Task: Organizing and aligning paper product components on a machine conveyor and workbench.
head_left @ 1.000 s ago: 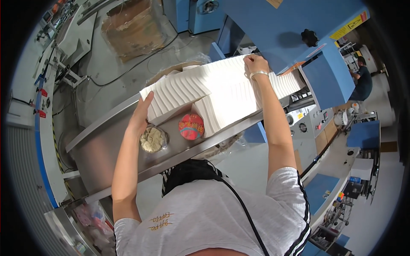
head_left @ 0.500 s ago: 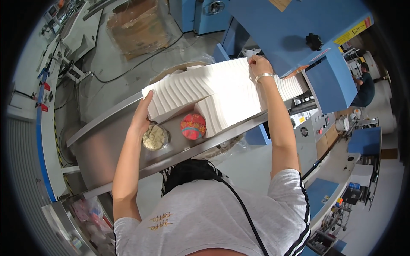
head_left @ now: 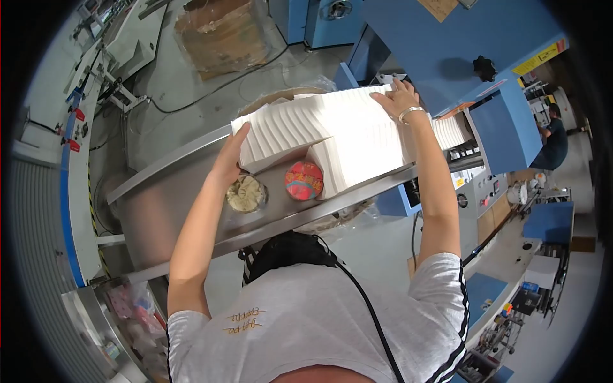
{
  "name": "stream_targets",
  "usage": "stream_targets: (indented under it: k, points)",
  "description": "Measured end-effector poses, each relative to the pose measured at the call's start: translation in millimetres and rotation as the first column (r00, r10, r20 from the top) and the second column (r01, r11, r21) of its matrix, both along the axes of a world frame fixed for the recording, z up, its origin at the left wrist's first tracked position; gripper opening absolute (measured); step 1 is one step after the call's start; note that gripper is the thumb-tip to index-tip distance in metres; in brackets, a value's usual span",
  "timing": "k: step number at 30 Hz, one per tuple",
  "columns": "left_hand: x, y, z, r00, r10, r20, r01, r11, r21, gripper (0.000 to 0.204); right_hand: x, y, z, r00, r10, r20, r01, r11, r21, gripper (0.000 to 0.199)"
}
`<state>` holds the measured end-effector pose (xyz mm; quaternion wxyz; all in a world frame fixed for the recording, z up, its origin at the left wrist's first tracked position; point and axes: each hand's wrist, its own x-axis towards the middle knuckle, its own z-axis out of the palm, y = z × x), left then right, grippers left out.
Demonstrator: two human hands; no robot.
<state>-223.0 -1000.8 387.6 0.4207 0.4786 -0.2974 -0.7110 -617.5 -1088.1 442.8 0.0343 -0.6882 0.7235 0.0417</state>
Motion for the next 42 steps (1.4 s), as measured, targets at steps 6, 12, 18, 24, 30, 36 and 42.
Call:
stream_targets:
  k: [6,12,18,24,30,36,42]
  points:
    - [-11,-1,-4,0.996,0.071,0.053,-0.071,0.997,-0.009,0.068,-3,-4,-14,0.999,0.023,-0.031,-0.021,0.997,0.071,0.073]
    - [-8,-8,-19,0.987,0.137,0.085,-0.134,0.99,-0.046,0.093,22,-2,-33,0.994,0.084,0.075,-0.073,0.989,-0.129,0.061]
    - [46,2,-19,0.983,0.152,0.1,-0.154,0.988,0.016,0.083,72,-1,-50,0.985,0.137,0.102,-0.113,0.971,-0.212,0.061]
    - [164,43,-15,0.994,0.103,0.02,-0.101,0.992,-0.076,0.059,203,28,-49,0.979,0.17,0.112,-0.153,0.977,-0.15,0.062]
    - [304,98,5,0.981,0.121,0.151,-0.123,0.992,0.003,0.064,362,82,-38,0.954,0.114,0.278,-0.075,0.986,-0.148,0.06]
    - [421,136,-12,0.97,0.037,0.239,-0.04,0.999,0.007,0.068,447,170,-31,0.909,0.121,0.4,-0.09,0.991,-0.094,0.049]
    - [405,161,8,0.879,-0.028,0.476,0.067,0.996,-0.065,0.074,430,223,-10,0.864,-0.076,0.498,-0.016,0.984,0.177,0.064]
